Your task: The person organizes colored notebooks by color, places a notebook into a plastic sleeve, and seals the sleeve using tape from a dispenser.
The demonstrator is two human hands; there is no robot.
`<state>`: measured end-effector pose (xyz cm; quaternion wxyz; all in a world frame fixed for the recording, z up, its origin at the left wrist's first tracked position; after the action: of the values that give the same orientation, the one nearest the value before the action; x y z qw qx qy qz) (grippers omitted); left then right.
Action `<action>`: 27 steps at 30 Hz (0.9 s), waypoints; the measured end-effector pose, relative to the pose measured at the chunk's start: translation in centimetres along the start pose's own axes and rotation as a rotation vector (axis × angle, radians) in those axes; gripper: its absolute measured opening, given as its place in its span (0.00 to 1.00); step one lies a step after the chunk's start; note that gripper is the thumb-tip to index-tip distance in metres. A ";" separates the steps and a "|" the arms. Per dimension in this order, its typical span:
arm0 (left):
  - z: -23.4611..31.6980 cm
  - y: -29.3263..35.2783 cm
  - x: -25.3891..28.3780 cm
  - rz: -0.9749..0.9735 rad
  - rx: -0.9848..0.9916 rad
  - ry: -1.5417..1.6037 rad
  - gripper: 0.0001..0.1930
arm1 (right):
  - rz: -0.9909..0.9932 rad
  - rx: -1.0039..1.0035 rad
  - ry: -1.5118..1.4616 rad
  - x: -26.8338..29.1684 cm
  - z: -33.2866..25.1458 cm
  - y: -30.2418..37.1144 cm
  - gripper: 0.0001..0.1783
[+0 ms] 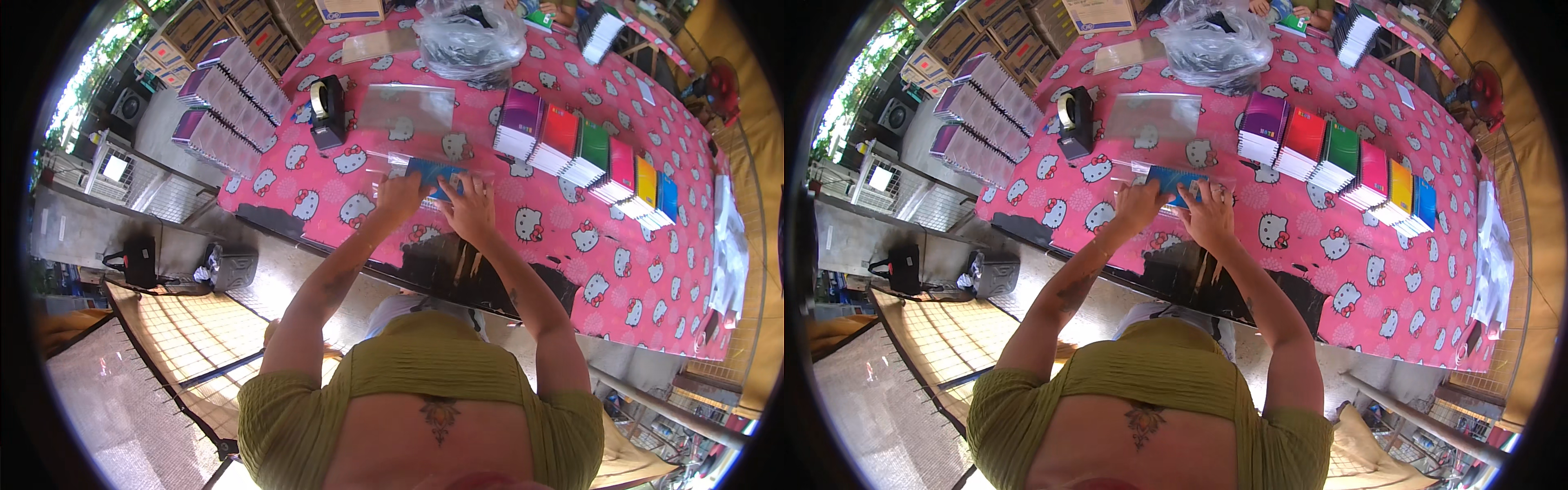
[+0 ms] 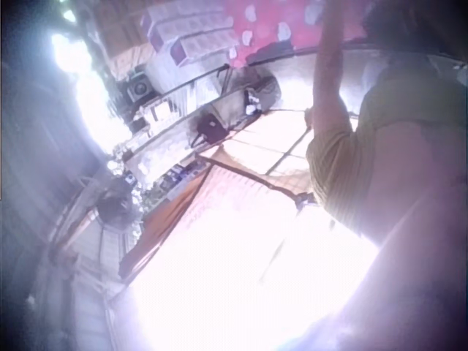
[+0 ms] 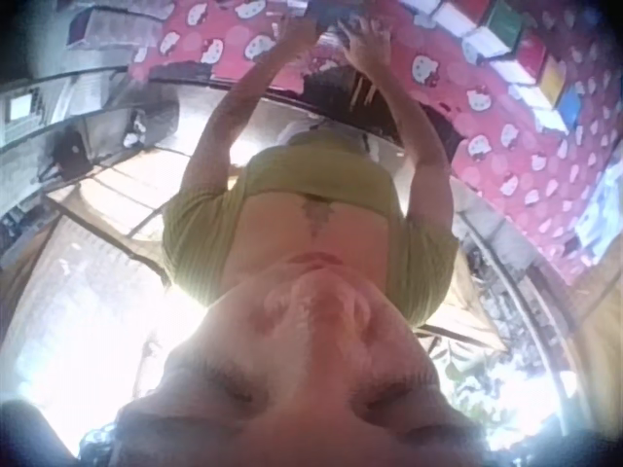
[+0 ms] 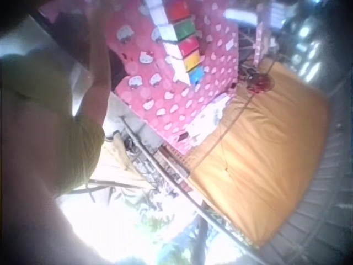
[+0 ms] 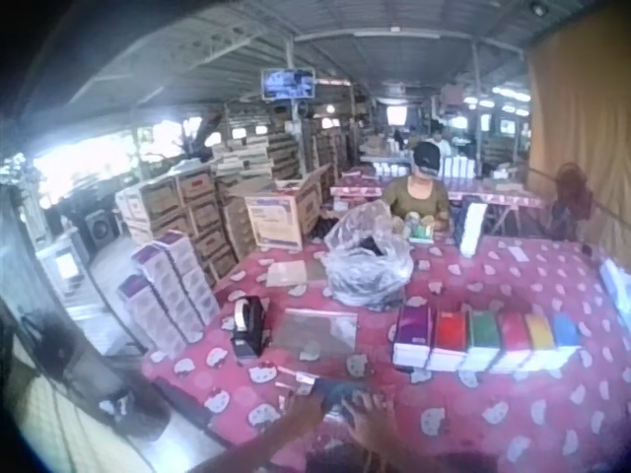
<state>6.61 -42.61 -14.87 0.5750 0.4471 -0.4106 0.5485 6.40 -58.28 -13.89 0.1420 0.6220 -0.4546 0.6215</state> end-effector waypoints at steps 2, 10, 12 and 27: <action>1.6 3.1 0.4 0.264 -0.243 0.019 0.16 | 0.015 -0.005 -0.026 -0.7 1.6 -1.3 0.25; 1.4 4.8 4.1 0.594 -0.466 0.595 0.17 | -0.960 -0.461 -1.134 -1.8 10.5 -7.0 0.52; -0.6 4.0 3.5 0.431 -0.231 0.761 0.17 | -0.875 -0.533 -1.122 -1.4 9.2 -5.5 0.57; -29.9 -7.5 5.5 0.152 0.607 1.260 0.19 | 0.019 0.194 -0.306 12.6 -3.9 -6.0 0.14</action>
<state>13.90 -12.32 -17.93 0.5131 0.1551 0.1416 0.8322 6.00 -56.98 0.59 0.0048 0.7159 -0.4148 0.5616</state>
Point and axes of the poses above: each hand's wrist, its own y-axis away from the middle knuckle, its own x-axis out of the back of the hand, z = x × y, the point moved 6 cm from there along -y, towards the middle knuckle, and after that the axes turned 3 degrees about -z, right-handed, at the moved point
